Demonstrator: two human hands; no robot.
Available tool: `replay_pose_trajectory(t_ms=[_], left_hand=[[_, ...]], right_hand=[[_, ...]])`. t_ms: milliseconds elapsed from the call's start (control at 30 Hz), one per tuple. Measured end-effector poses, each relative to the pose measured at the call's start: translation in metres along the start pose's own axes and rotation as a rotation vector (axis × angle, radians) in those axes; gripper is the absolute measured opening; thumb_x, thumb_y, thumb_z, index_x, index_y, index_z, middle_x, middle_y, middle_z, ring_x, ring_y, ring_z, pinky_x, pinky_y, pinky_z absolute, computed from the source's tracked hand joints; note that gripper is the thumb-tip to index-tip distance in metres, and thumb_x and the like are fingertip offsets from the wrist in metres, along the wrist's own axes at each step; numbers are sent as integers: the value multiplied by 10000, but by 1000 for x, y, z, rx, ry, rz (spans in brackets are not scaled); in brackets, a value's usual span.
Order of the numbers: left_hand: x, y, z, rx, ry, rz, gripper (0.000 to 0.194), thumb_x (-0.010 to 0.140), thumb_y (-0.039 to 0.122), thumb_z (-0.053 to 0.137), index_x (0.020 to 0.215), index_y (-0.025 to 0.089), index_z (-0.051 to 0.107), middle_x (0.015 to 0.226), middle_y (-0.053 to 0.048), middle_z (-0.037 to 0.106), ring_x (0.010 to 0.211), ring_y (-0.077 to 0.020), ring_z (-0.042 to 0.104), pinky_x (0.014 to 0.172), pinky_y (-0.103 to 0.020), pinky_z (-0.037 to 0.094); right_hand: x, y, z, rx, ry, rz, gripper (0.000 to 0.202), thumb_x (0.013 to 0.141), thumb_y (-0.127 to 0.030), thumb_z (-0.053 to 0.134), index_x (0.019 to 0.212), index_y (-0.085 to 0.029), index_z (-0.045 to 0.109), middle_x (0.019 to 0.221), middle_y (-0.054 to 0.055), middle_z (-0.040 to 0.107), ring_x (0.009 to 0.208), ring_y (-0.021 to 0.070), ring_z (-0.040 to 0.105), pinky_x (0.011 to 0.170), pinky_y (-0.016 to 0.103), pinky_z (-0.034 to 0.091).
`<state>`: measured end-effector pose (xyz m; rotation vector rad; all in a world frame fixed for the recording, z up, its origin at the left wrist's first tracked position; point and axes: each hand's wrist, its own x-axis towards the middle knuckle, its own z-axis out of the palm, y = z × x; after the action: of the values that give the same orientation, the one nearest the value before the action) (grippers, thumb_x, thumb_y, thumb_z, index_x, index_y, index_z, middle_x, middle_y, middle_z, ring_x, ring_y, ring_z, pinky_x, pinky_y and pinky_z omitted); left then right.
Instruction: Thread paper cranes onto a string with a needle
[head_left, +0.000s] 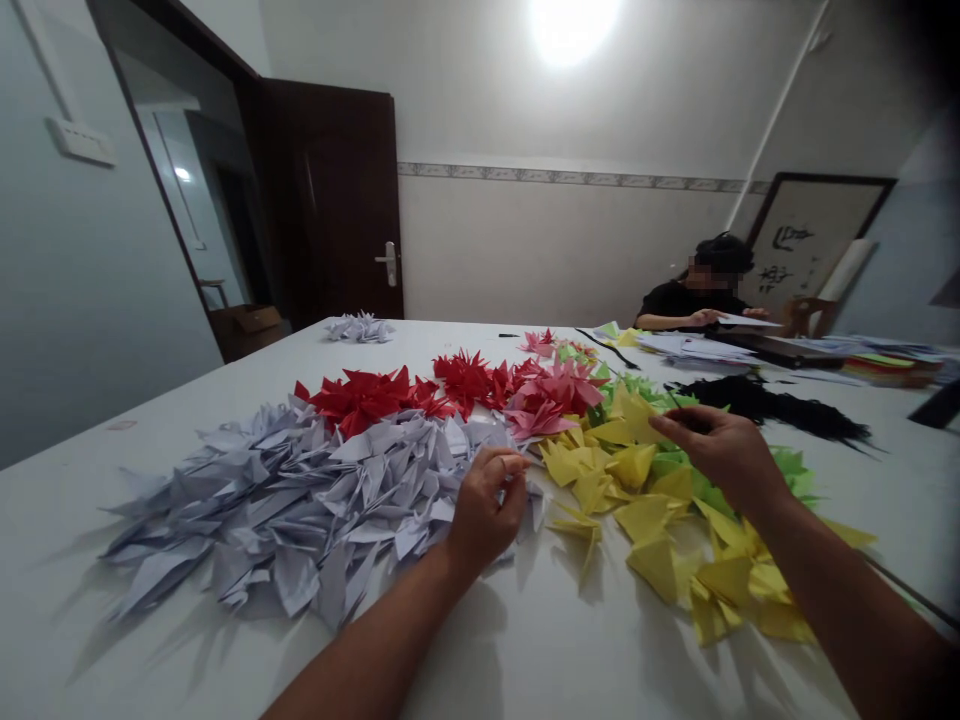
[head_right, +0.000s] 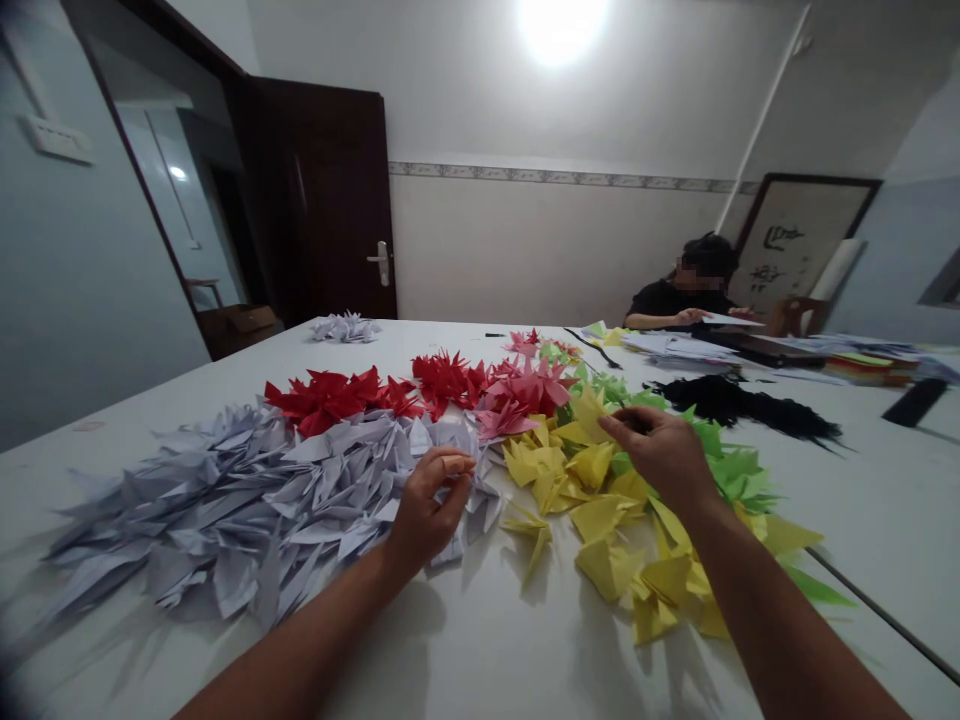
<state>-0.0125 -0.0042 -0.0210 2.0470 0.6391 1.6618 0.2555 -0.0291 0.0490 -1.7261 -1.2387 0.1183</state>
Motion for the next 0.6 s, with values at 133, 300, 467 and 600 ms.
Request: replay_pose_trajectory(t_ms=[133, 300, 467, 600], left_hand=[[-2, -1, 2, -225, -80, -201, 369, 817, 199, 575, 1178, 216, 505, 1152, -105, 564, 906, -147, 625, 695, -238, 532], [-1, -11, 4, -469, -1, -372, 521, 777, 284, 660, 1247, 245, 440, 1129, -81, 584, 814, -126, 637, 669, -224, 509], [2, -20, 1, -380, 119, -407, 296, 807, 349, 629, 1042, 187, 551, 752, -7, 610, 630, -96, 574, 620, -215, 472], [5, -20, -3, -309, 177, -364, 243, 797, 340, 644, 955, 175, 560, 769, -16, 608, 681, -108, 578, 656, -221, 470]], right_hand=[[-35, -46, 41, 448, -73, -74, 378, 607, -513, 724, 745, -166, 665, 541, -17, 534, 432, 83, 412, 402, 222, 322], [-67, -62, 97, 691, -189, -139, 334, 630, -479, 731, 696, -163, 646, 534, -24, 518, 455, 80, 427, 409, 205, 355], [-73, -42, 116, 679, -330, -197, 292, 680, -435, 710, 780, -162, 680, 680, 26, 630, 602, 129, 553, 561, 238, 475], [-72, -34, 106, 671, -314, -188, 376, 746, -485, 642, 928, -158, 669, 680, 27, 609, 558, 120, 529, 500, 229, 451]])
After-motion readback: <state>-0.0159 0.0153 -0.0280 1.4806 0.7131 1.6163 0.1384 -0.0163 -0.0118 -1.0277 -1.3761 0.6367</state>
